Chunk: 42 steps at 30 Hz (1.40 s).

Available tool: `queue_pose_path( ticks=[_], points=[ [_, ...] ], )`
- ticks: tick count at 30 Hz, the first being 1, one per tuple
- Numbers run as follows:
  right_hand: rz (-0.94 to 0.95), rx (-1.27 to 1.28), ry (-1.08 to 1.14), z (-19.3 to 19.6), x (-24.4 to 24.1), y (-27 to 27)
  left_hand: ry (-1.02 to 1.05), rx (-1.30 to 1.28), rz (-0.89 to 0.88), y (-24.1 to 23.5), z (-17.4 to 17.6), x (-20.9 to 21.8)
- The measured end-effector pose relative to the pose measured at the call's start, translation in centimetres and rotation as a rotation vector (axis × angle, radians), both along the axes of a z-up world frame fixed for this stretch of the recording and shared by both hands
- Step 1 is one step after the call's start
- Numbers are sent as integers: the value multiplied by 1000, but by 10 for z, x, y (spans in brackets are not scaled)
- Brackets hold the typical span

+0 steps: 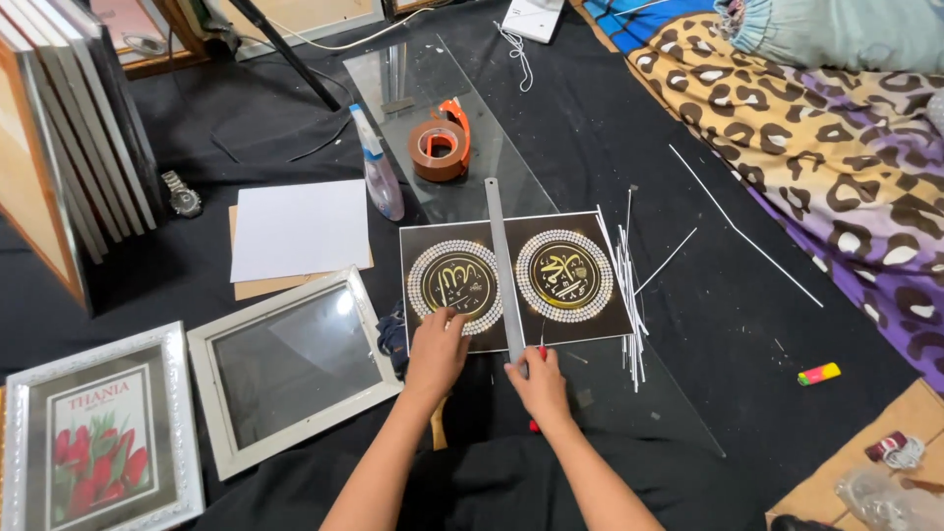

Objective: The person uses a metal ruler and a red utility knife to cut a large decorative panel with two circular designs into two separate pieces. They align the ruler, score the panel, and separate the pieces, then repeat the process on one of the halves.

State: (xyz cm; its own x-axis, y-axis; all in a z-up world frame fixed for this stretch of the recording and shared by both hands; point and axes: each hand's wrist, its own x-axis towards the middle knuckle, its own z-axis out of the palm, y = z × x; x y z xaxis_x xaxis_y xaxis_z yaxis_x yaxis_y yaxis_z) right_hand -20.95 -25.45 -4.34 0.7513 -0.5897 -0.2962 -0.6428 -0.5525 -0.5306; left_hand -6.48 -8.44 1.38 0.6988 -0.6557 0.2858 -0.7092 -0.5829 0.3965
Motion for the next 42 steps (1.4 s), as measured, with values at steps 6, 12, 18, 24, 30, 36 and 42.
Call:
queue_pose_path(
  ticks=[6,12,18,24,30,36,42],
  points=[
    [-72,75,37,-16,11,-7,18,-20,-80,-83,-38,48],
    [-46,104,138,-15,15,-6,172,456,-121,-128,-63,86],
    [-29,152,208,-17,17,-10,326,708,-181,-139,-46,96],
    [-29,154,218,-11,17,-9,349,743,-189,-142,-48,97],
    [-22,154,230,-13,17,-9,345,771,-192,-142,-49,97],
    [-17,155,242,-10,18,-9,387,796,-195,-144,-45,99],
    [-19,156,249,-16,16,-10,380,799,-195,-144,-52,99]
  ],
)
